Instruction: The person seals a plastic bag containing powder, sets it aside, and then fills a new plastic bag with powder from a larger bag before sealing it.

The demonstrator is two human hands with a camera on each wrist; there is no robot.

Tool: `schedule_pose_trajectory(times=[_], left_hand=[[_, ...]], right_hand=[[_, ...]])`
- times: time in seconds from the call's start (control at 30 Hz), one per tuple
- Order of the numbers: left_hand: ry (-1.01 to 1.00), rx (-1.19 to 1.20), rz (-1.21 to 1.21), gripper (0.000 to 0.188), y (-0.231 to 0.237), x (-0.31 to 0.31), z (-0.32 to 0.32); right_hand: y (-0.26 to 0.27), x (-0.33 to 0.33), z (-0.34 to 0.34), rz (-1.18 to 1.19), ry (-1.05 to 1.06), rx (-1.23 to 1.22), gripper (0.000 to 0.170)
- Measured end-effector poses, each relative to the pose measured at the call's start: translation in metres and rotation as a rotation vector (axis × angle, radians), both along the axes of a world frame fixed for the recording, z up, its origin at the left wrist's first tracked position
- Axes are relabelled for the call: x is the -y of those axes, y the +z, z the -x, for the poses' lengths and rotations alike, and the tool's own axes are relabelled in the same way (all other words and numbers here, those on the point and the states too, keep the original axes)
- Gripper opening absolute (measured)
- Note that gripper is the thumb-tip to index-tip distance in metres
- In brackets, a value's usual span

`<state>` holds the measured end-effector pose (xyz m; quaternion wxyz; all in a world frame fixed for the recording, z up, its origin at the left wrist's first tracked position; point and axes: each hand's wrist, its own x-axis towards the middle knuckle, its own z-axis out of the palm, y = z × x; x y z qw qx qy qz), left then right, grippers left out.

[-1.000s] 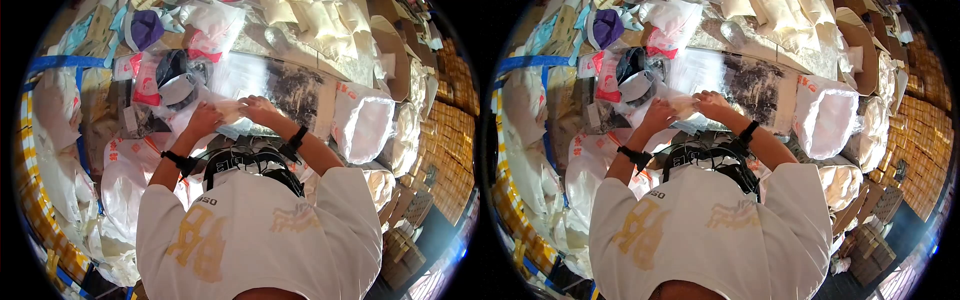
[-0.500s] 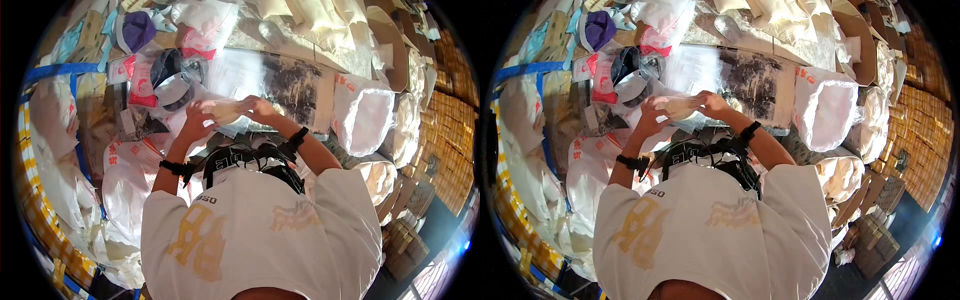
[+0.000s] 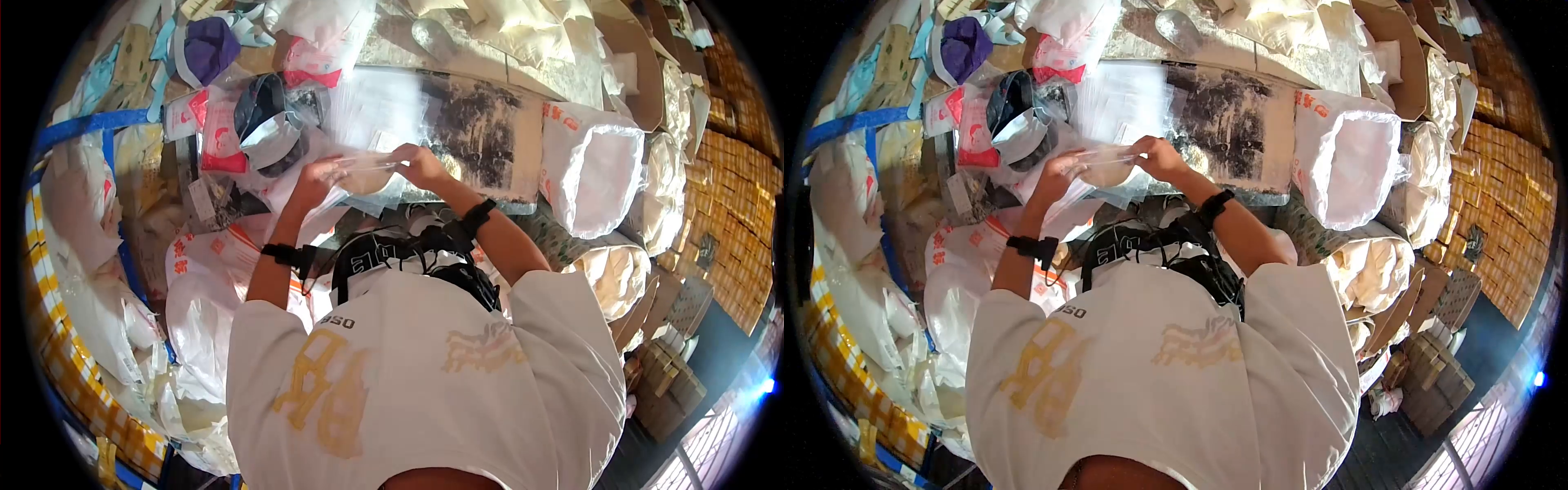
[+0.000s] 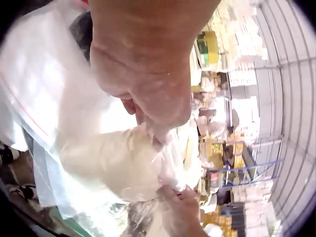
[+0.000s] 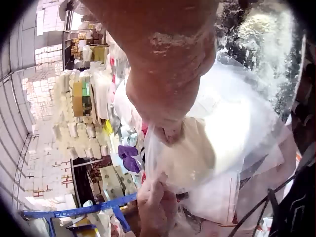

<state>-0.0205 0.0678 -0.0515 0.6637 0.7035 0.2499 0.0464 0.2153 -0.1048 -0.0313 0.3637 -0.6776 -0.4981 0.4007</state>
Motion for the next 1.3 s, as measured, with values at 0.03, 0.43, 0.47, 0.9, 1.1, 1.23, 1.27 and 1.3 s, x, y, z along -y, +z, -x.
schedule_pose_trajectory(times=[0.03,0.43,0.47,0.9,1.1,1.23,1.27,1.3], left_hand=[[0.106,0.024,0.09,0.006,-0.001,0.008,0.0],[0.677,0.107,0.296,0.018,-0.02,0.048,-0.009],[0.688,0.173,0.326,0.025,-0.019,0.05,-0.011],[0.686,0.227,0.49,0.035,-0.026,0.044,-0.02],[0.788,0.357,0.666,0.026,-0.021,0.041,-0.035],[0.819,0.39,0.65,0.021,-0.025,0.035,-0.042],[0.805,0.381,0.593,0.02,-0.025,0.035,-0.041],[0.79,0.371,0.538,0.02,-0.013,0.034,-0.042]], right_hand=[[-0.001,0.0,0.002,0.009,-0.04,-0.022,0.025],[-0.021,-0.001,0.023,0.098,-0.43,-0.673,0.012],[-0.022,-0.001,0.027,0.055,-0.461,-0.723,0.012],[-0.004,-0.006,0.026,-0.056,-0.573,-1.032,0.005],[-0.013,-0.015,0.026,-0.104,-0.722,-1.099,0.005],[-0.014,-0.018,0.025,-0.147,-0.771,-1.14,0.005],[-0.014,-0.019,0.023,-0.155,-0.763,-1.139,0.005],[-0.01,-0.02,0.02,-0.178,-0.714,-1.068,0.005]])
